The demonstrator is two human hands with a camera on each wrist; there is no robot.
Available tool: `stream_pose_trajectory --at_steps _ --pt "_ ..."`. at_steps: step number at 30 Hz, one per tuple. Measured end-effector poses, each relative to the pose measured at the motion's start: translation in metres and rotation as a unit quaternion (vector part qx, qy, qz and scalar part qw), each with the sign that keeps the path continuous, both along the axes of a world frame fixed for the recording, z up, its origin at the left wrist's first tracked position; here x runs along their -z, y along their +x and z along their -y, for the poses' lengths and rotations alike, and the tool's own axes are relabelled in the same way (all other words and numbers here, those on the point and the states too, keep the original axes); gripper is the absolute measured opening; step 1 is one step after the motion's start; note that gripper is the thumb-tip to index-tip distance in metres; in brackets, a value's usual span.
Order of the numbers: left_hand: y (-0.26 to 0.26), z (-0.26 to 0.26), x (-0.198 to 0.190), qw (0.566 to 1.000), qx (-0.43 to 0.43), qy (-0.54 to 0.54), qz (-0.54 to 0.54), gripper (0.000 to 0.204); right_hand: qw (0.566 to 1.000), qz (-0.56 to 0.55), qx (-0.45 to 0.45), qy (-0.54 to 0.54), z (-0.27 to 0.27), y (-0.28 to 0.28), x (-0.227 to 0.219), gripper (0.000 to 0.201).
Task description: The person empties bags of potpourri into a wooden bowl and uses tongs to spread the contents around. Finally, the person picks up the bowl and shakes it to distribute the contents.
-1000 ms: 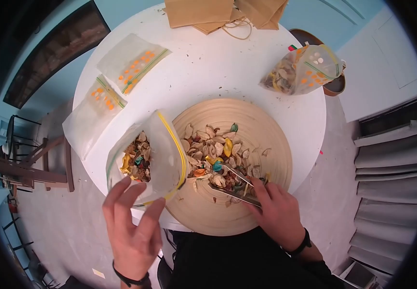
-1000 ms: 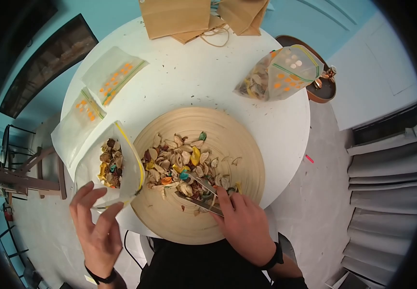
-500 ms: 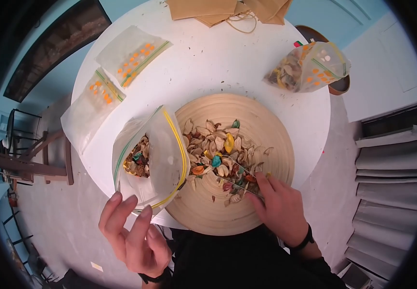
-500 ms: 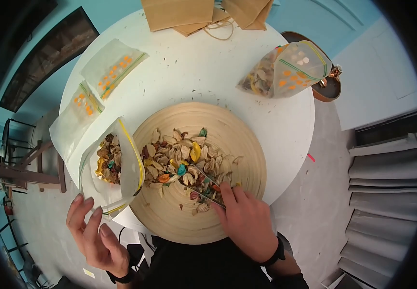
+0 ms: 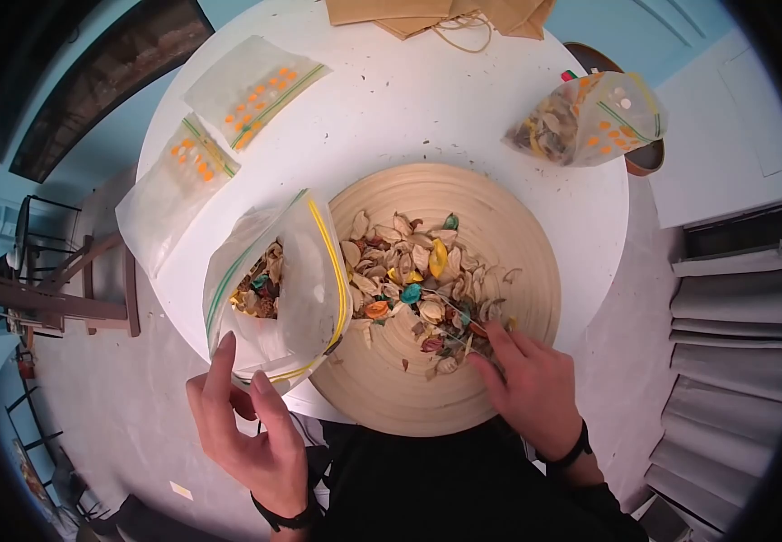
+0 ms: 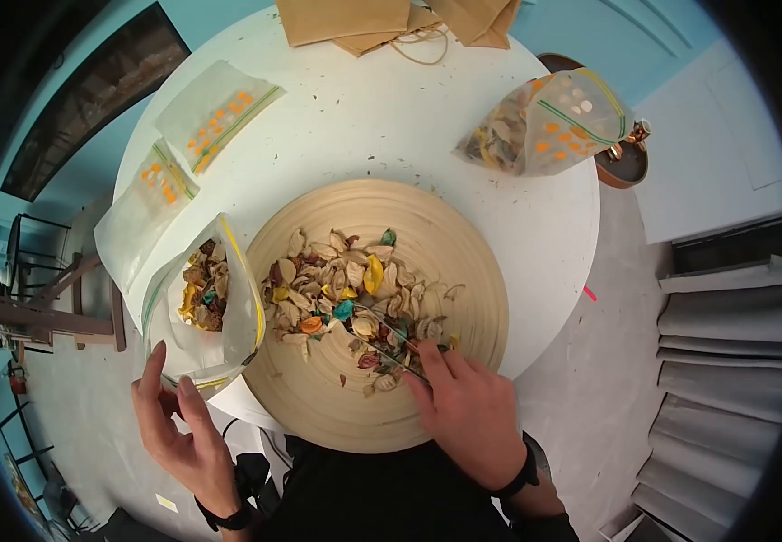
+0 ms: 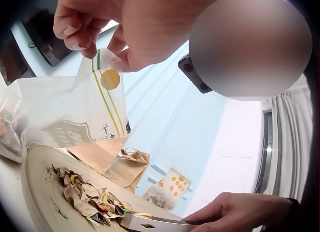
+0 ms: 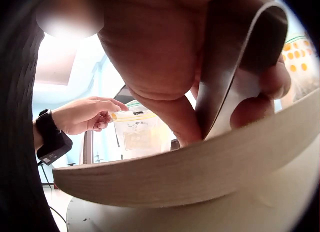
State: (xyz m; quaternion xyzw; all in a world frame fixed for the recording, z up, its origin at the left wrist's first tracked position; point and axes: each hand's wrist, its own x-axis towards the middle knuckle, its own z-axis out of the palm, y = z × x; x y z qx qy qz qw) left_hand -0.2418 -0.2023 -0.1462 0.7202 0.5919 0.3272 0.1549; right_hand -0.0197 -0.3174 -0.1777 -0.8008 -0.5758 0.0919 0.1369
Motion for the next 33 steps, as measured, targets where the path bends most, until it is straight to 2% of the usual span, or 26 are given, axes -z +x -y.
stream_pose_trajectory --at_steps 3,9,14,17,18,21,23,24,26,30,33 --pt "-0.002 0.002 0.004 1.000 0.006 0.016 -0.018 0.035 1.000 -0.002 -0.001 0.009 0.002 -0.001 0.001 0.034" --pt "-0.005 0.005 0.015 0.998 -0.017 -0.003 0.054 0.037 1.000 -0.013 0.008 0.024 0.004 -0.003 0.001 0.032" --pt "-0.002 0.006 0.014 0.996 0.061 0.009 0.056 0.048 0.999 -0.001 0.036 0.031 0.009 0.002 -0.006 0.031" --pt "0.000 0.006 0.020 0.995 0.065 0.022 0.071 0.051 0.998 0.005 0.034 0.056 0.007 0.003 -0.011 0.031" --pt "-0.001 0.008 0.016 0.996 0.054 -0.016 0.072 0.049 0.998 0.005 0.032 0.059 0.005 0.002 -0.018 0.031" --pt "0.000 0.009 0.013 0.995 0.068 -0.020 0.073 0.050 0.998 -0.003 0.019 0.053 -0.009 -0.003 -0.040 0.031" --pt "0.002 0.011 0.015 0.995 0.066 -0.013 0.072 0.052 0.985 0.022 -0.087 0.147 -0.028 -0.010 -0.045 0.034" --pt "0.002 0.011 0.014 0.994 0.075 -0.007 0.077 0.052 0.984 0.020 -0.090 0.152 -0.040 -0.015 -0.048 0.034" --pt "0.003 0.012 0.010 0.993 0.081 -0.010 0.087 0.053 0.976 0.041 -0.166 0.136 -0.060 -0.024 -0.052 0.038" --pt "-0.002 0.006 0.014 0.993 0.087 0.015 0.081 0.055 0.976 0.024 -0.170 0.133 -0.065 -0.029 -0.053 0.040" --pt "0.005 0.005 0.014 0.991 0.088 -0.010 0.099 0.054 0.980 0.017 -0.141 0.140 -0.058 -0.026 -0.052 0.040"
